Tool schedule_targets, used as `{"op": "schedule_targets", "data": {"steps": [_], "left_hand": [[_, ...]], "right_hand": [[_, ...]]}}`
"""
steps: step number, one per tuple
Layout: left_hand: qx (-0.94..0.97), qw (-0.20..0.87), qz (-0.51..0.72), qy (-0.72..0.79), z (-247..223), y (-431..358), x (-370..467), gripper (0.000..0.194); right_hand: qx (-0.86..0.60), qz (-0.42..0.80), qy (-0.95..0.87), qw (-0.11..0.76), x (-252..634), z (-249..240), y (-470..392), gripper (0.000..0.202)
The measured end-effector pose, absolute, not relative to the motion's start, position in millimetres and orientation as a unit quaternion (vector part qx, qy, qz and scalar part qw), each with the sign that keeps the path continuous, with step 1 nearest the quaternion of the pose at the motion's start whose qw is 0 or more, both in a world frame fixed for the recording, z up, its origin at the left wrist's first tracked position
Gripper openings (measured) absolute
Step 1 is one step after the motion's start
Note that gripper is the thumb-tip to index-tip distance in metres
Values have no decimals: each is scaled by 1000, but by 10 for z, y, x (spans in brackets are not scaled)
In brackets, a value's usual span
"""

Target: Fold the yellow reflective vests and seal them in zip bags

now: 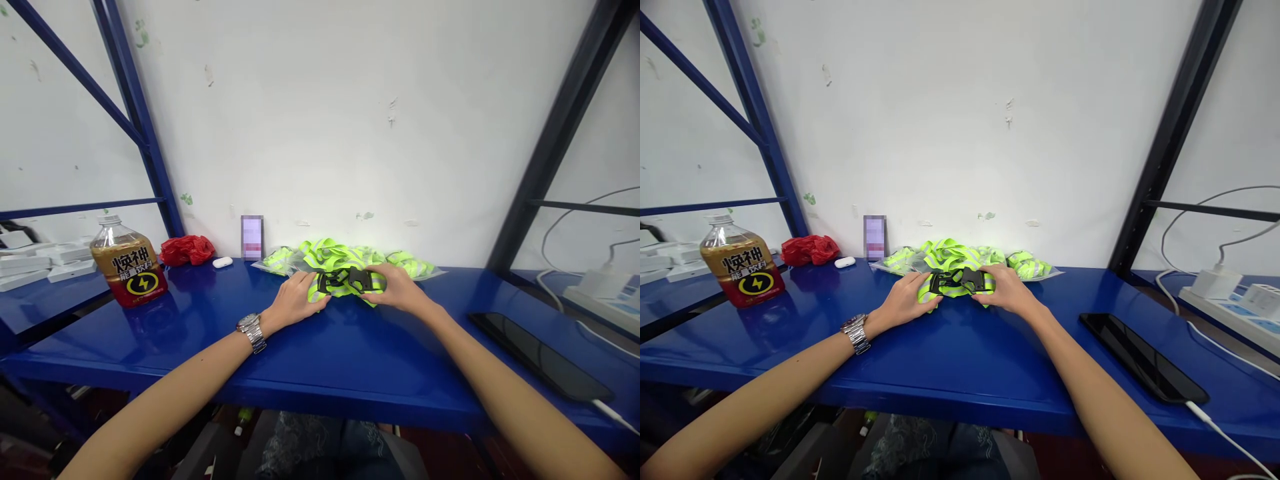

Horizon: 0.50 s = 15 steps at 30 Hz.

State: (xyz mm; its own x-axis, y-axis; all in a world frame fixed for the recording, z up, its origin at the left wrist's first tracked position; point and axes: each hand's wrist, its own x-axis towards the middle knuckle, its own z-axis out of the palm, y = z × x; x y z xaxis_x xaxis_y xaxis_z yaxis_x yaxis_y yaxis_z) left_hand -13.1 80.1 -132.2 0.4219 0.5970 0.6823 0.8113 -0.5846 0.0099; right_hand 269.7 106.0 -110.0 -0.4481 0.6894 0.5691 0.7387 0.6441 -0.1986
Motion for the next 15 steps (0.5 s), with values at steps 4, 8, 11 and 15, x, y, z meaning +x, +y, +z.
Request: {"op": "schedule_targets", "data": {"steps": [4,8,11,15], "left_hand": [[-828,175,-343,-407,-1338,793,-102,51],[-831,177,-339,-404,-1337,789,-108,52],[-835,175,-334,-401,-1330,783,-111,53],[-836,175,-332,-401,-1329,779,-105,51]], "right_hand": [[-384,-39,-866,319,2604,-1102,1023,60],[-370,-37,-871,320,2589,-1094,1010,60],[-364,-40,-873,322,2595,-1094,1007,61],[-368,-34,-873,319,2588,-1098,998,62]]}}
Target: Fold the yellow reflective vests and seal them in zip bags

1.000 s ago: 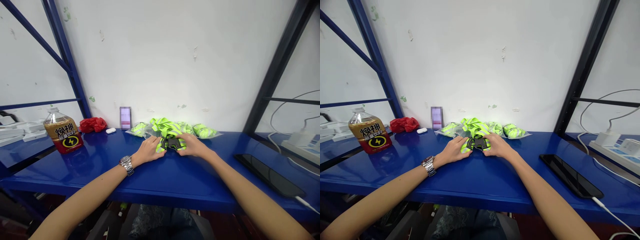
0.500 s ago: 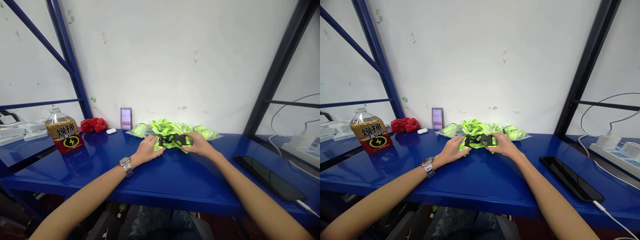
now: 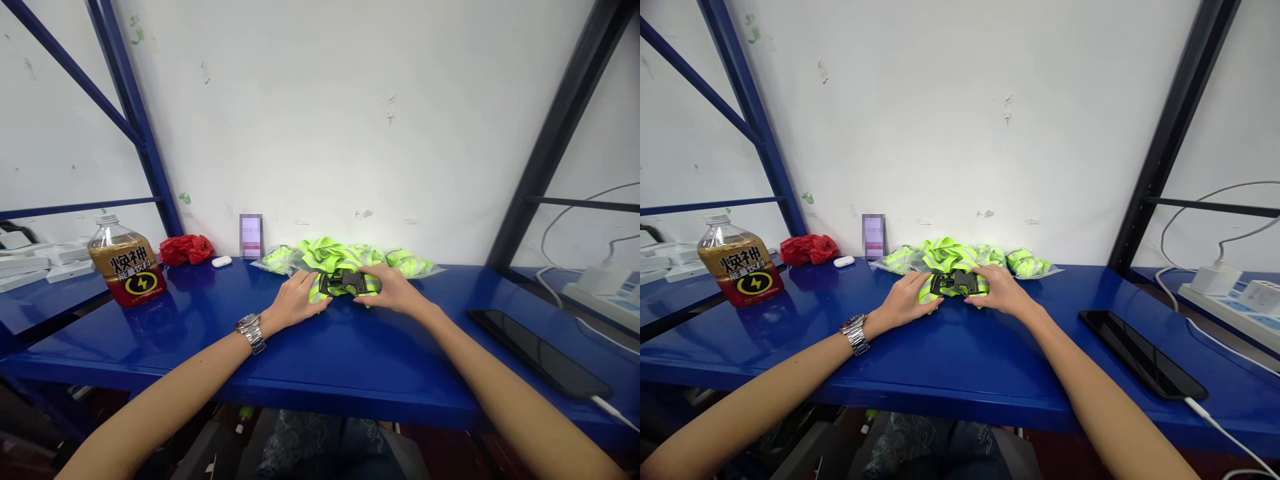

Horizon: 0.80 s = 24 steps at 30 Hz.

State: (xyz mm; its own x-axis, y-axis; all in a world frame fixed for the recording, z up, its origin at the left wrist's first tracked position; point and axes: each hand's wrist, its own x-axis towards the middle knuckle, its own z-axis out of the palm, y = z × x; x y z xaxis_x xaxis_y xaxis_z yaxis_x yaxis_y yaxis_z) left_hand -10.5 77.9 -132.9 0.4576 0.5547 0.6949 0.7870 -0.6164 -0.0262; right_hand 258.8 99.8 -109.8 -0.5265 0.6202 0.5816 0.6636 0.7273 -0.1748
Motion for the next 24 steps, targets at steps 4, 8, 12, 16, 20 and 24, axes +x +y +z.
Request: {"op": "schedule_targets", "data": {"steps": [4,8,12,16,20,24], "left_hand": [[-837,179,-327,-401,-1324,772,-100,51],[-839,183,-323,-397,-1317,770,-103,50],[-845,189,-304,-397,-1332,792,-115,50],[-858,192,-272,-390,-1330,773,-97,51],[-889,195,-224,-349,-1280,669,-11,48],[-891,199,-222,-343,-1256,629,63,50]], "right_hand": [[-369,-33,-877,306,2573,-1104,991,63],[-373,-36,-877,299,2565,-1110,988,69],[-377,-28,-880,289,2554,-1113,973,84],[-377,-3,-882,282,2483,-1121,917,88],[-368,-2,-893,260,2390,-1137,854,77],[-366,-31,-896,250,2402,-1155,856,75]]}}
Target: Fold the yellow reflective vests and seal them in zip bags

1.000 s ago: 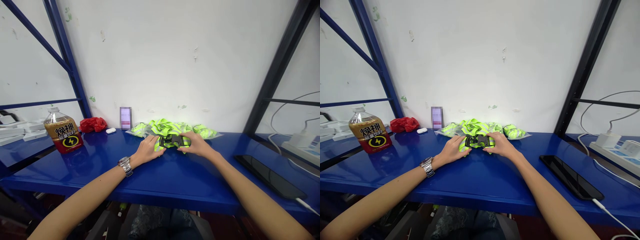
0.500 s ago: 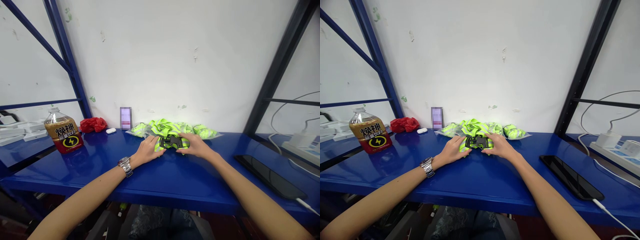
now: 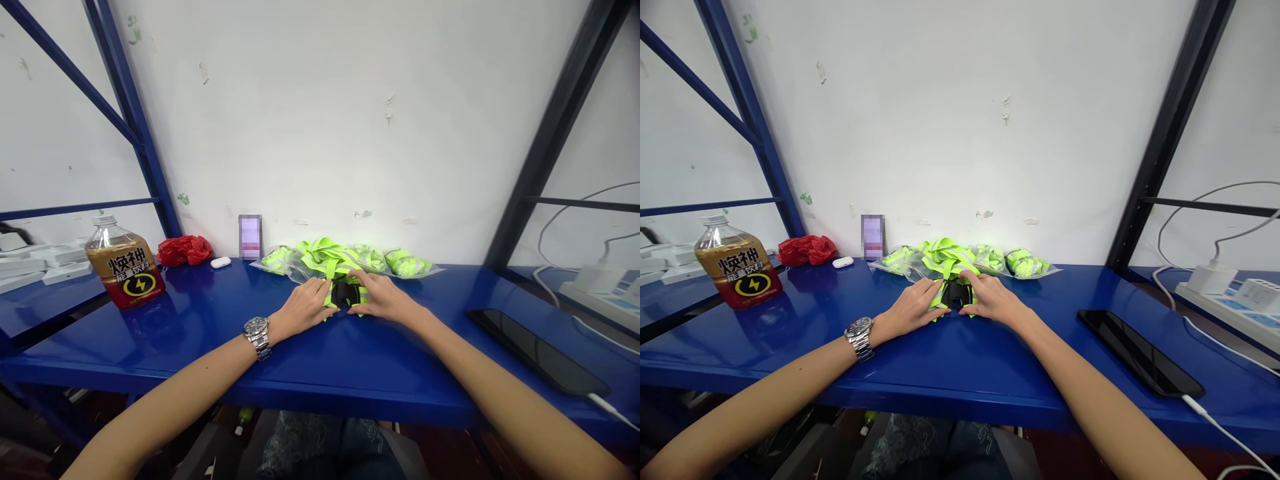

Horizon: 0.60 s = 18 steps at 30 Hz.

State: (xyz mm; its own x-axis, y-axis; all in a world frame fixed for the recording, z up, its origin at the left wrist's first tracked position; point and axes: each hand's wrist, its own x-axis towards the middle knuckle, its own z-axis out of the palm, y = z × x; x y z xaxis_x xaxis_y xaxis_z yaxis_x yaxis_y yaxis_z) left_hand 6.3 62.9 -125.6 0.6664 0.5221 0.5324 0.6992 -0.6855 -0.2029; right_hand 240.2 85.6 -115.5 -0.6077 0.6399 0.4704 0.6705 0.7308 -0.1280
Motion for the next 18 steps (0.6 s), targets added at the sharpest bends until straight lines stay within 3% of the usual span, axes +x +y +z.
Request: {"op": "schedule_targets", "data": {"steps": [6,10,12,15,18], "left_hand": [[-876,198,-255,-359,-1307,739,25,57],[-856,245,-304,-338,-1254,655,47,62],[-851,282,-330,-296,-1217,542,125,53],[-897,264,-293,-199,-1214,378,324,24],[-927,196,-237,-214,-1271,347,518,27]], "right_hand": [[-367,-126,-890,241,2391,-1162,846,69],[-390,-148,-874,248,2319,-1129,815,53],[-413,-116,-859,280,2301,-1108,821,49],[-435,-54,-836,330,2294,-1084,849,47],[-440,-7,-820,364,2306,-1056,868,47]]}}
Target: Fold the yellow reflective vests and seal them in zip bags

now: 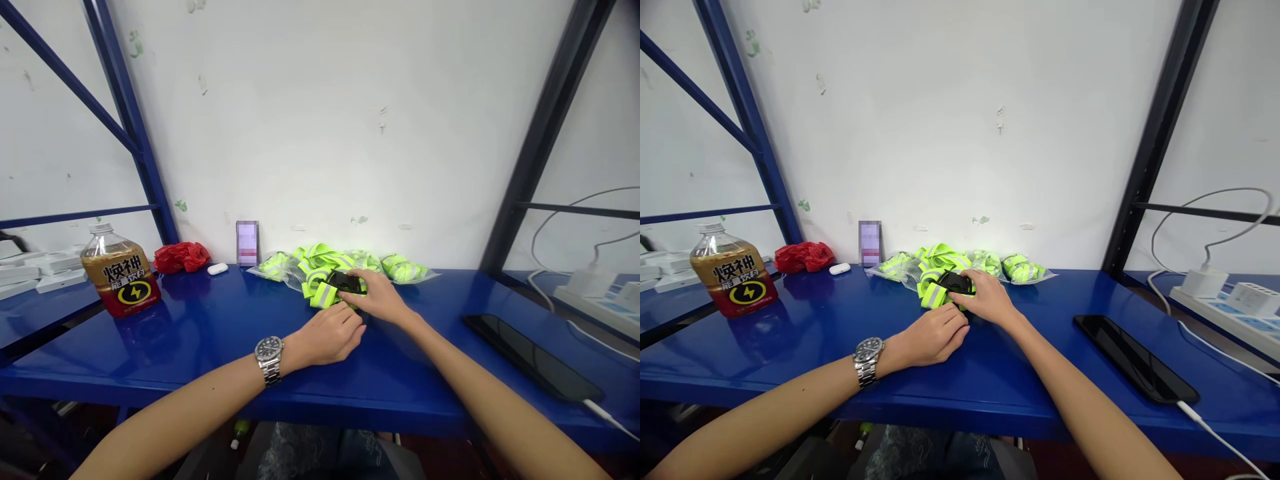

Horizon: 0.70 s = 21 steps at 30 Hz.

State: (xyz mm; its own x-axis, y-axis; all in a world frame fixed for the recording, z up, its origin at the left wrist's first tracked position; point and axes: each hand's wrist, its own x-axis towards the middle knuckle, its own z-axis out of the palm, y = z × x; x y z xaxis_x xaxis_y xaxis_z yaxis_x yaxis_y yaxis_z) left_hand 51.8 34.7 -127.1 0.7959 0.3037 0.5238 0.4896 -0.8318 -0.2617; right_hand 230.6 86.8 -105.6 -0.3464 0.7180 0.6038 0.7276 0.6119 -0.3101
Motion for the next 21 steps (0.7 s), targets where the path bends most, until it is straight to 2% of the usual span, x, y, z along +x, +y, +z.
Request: {"op": "schedule_targets", "data": {"steps": [6,8,10,12,14,18,21], "left_hand": [[-875,52,-270,-398,-1322,588,529,24],[-855,-58,-326,-399,-1294,643,496,31],[-825,-215,-375,-364,-1256,667,501,37],[-769,-367,-417,-316,-1222,669,544,34],[-681,-470,-483,-287,-1190,658,606,31],[-468,-578,-604,-286,-1102,654,717,39],[-366,-583,-650,-322,-1030,712,755,42]], "right_hand": [[-476,44,-781,401,2388,-968,843,48],[-468,60,-784,404,2393,-956,829,47],[-444,82,-795,405,2372,-958,815,47],[-422,106,-802,410,2334,-963,803,47],[-413,117,-798,424,2294,-966,793,47],[-373,94,-824,416,2251,-972,782,46],[-360,47,-852,377,2242,-993,782,41]]}}
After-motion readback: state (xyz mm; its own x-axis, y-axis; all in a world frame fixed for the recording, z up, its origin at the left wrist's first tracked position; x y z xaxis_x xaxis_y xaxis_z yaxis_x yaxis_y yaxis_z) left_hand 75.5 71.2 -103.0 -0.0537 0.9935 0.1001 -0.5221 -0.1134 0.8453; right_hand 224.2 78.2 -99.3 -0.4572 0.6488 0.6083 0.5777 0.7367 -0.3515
